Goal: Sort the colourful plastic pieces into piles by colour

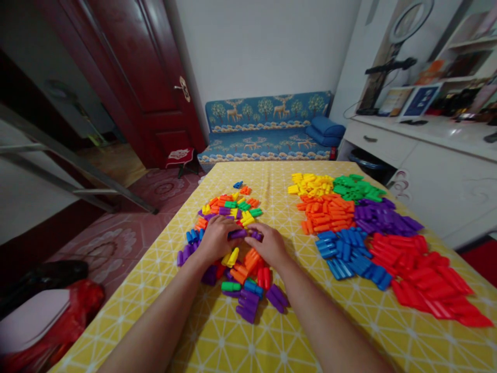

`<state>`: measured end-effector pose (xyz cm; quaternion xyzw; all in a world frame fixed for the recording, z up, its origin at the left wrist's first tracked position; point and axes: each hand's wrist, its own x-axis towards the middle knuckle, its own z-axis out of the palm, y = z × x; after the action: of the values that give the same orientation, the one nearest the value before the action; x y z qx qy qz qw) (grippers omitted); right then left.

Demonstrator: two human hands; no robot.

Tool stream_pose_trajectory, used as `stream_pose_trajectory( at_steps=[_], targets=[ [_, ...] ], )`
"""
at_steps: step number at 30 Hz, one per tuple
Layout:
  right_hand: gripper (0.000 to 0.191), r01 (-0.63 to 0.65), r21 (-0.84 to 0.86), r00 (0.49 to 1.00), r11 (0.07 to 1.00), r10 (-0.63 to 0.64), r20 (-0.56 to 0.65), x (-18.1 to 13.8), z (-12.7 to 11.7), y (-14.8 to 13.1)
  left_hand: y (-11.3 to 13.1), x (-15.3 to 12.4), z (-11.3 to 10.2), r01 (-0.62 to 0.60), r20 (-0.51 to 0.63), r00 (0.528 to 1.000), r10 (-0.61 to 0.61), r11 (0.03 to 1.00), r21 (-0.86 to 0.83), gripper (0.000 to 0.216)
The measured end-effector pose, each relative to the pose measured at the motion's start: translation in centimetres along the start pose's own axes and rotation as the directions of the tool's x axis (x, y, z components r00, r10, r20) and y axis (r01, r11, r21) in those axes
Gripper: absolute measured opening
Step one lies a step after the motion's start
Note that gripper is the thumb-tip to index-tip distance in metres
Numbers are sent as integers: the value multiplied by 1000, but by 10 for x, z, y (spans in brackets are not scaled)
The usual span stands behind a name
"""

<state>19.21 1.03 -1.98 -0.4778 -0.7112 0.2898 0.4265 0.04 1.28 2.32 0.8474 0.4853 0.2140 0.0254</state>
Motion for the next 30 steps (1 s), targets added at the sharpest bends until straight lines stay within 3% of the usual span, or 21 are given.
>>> stream_pose_trajectory(
  at_steps=[3, 5, 9, 14, 17, 21, 23, 26, 30],
  targets=[
    [44, 21, 0, 999, 1000, -21, 32, -1, 1, -1, 2, 0, 0, -23, -81, 996, 21, 999, -24, 28],
    [46, -2, 50, 1000, 999, 1, 28, 0, 2, -2, 5, 1, 3, -47, -66, 997, 45, 998, -30, 38],
    [39, -12, 111, 999, 994, 8, 34, 1, 1, -5, 8, 1, 14, -72, -7, 997, 72, 997, -15, 56],
    [24, -17, 31, 997, 999, 15, 71, 1, 2, -9, 5, 1, 16, -97, 33, 995, 99, 994, -56, 75],
    [14, -7, -15, 1000, 1000, 7, 29, 0, 2, -7, 0, -1, 13, -57, 28, 998, 60, 992, -116, 68],
    [21, -24, 32, 994, 999, 28, -103, -3, -2, -3, -6, -1, 14, -74, -6, 997, 74, 982, -176, 37],
    [24, -36, 54, 995, 998, 41, -86, -5, -3, -2, -8, -1, 16, -78, -24, 997, 75, 978, -191, 35],
    [33, -21, -12, 1000, 1000, 21, -4, -6, -2, -7, -11, 0, 20, -57, -41, 998, 49, 977, -203, 57],
    [30, 35, -160, 997, 986, -23, 75, -4, 4, -15, -14, -1, 23, -66, -43, 997, 57, 966, -248, 83]
  ],
)
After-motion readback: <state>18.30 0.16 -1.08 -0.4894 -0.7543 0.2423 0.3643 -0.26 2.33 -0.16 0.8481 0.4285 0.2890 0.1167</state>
